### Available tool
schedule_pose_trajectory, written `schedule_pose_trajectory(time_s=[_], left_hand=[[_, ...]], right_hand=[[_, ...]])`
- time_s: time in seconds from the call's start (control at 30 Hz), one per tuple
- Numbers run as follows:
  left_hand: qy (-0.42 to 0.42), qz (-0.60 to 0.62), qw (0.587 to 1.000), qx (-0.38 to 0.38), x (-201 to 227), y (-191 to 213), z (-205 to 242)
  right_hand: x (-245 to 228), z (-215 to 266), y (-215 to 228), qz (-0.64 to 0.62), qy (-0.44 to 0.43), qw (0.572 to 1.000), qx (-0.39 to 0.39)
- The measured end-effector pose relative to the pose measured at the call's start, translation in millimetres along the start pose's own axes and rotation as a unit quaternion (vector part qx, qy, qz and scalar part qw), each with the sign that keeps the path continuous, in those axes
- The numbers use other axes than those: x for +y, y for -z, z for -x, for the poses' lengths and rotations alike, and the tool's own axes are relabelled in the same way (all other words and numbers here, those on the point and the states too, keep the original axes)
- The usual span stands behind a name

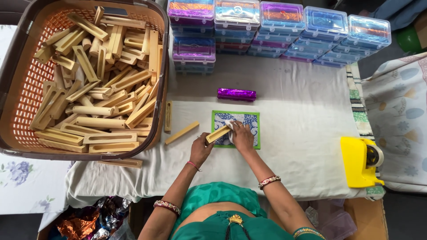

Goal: Wraps wooden blocks in foil and packs them into a basket.

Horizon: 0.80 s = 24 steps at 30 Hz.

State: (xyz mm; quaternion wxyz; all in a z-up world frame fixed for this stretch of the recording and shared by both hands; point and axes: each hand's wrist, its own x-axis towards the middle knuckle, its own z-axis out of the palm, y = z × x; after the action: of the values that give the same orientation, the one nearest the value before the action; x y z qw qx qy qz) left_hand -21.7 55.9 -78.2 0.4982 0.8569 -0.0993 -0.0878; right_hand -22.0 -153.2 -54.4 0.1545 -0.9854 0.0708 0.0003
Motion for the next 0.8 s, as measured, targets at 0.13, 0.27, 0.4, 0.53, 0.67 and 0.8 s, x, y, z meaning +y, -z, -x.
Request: schedule_pose_trajectory(time_s=[0.13, 0.27, 0.4, 0.53, 0.67, 0.8], left_hand=[[0.009, -0.012, 1.000, 0.001, 3, 1, 0], [0.037, -0.011, 0.999, -0.022, -1, -7, 0], [0.001, -0.060, 0.998, -0.013, -49, -34, 2], [0.010, -0.022, 0.999, -0.032, 5, -6, 11], [0.164, 0.102, 0.975, -0.111, 23, 6, 8], [0.284, 0.332, 0.888, -0.145, -6, -10, 3]], right_hand=[[-6, 1, -15, -0.010, -0.038, 0.999, -0.006], [-33, 38, -17, -0.043, 0.015, 0.999, 0.020], [-58, 63, 9, -0.088, 0.125, 0.987, 0.052], [-28, 38, -5, -0.072, 0.110, 0.990, 0.052], [37, -8, -46, -0.107, -0.058, 0.992, 0.032], [57, -24, -35, -0.298, -0.024, 0.954, 0.000]])
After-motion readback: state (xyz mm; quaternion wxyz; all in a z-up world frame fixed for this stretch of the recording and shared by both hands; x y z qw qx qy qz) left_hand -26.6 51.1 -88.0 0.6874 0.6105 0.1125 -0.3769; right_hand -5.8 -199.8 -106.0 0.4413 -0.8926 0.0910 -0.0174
